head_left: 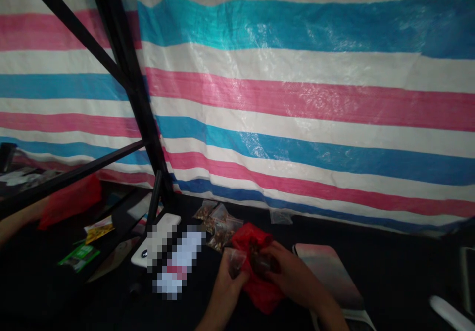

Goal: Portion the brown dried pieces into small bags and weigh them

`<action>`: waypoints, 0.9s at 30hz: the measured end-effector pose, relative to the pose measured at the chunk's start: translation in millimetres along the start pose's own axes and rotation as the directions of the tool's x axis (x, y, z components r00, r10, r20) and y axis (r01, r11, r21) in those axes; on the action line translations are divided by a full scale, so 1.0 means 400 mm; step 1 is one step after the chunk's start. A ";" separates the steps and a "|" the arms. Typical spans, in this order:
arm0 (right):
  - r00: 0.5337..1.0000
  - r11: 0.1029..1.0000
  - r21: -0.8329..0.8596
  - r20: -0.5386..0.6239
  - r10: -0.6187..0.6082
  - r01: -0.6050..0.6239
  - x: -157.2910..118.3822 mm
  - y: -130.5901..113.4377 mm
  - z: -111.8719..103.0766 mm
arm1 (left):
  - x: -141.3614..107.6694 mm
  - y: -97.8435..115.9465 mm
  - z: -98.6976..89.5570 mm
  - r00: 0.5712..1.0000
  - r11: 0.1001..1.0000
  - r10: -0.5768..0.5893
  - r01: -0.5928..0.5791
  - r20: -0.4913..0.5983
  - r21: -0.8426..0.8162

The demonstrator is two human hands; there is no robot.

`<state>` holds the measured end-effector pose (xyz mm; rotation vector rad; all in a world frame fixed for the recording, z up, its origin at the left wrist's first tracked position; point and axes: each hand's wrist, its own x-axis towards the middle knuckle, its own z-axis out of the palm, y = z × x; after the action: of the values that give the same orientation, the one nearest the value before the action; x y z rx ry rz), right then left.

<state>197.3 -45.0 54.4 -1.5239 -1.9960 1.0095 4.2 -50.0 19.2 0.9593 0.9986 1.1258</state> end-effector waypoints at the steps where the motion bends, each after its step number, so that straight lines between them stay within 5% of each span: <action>1: 1.000 1.000 -0.024 -0.002 0.000 0.000 0.001 0.002 0.001 | 0.009 0.001 0.001 1.000 1.000 -0.007 0.007 0.011 -0.002; 11: 0.990 0.971 -0.197 -0.061 0.124 -0.134 0.012 0.008 0.002 | 0.098 -0.025 0.005 0.988 0.998 0.023 -0.032 0.150 0.060; 14: 0.988 0.978 -0.143 -0.058 0.145 -0.152 0.014 0.011 -0.001 | 0.093 -0.037 0.000 0.970 0.989 0.102 -0.121 0.219 0.079; 20: 0.989 0.990 0.058 -0.059 0.134 -0.130 0.012 0.021 -0.010 | 0.074 -0.018 -0.013 0.917 0.851 0.362 -0.399 0.167 0.341; 27: 0.989 0.981 0.194 -0.144 0.034 -0.006 0.012 -0.027 -0.024 | 0.078 -0.018 -0.017 0.903 0.770 0.409 -0.420 0.133 0.480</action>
<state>195.6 -39.0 68.4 -1.4705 -1.7318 1.0352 3.7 -19.8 6.2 1.6770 1.1183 1.2360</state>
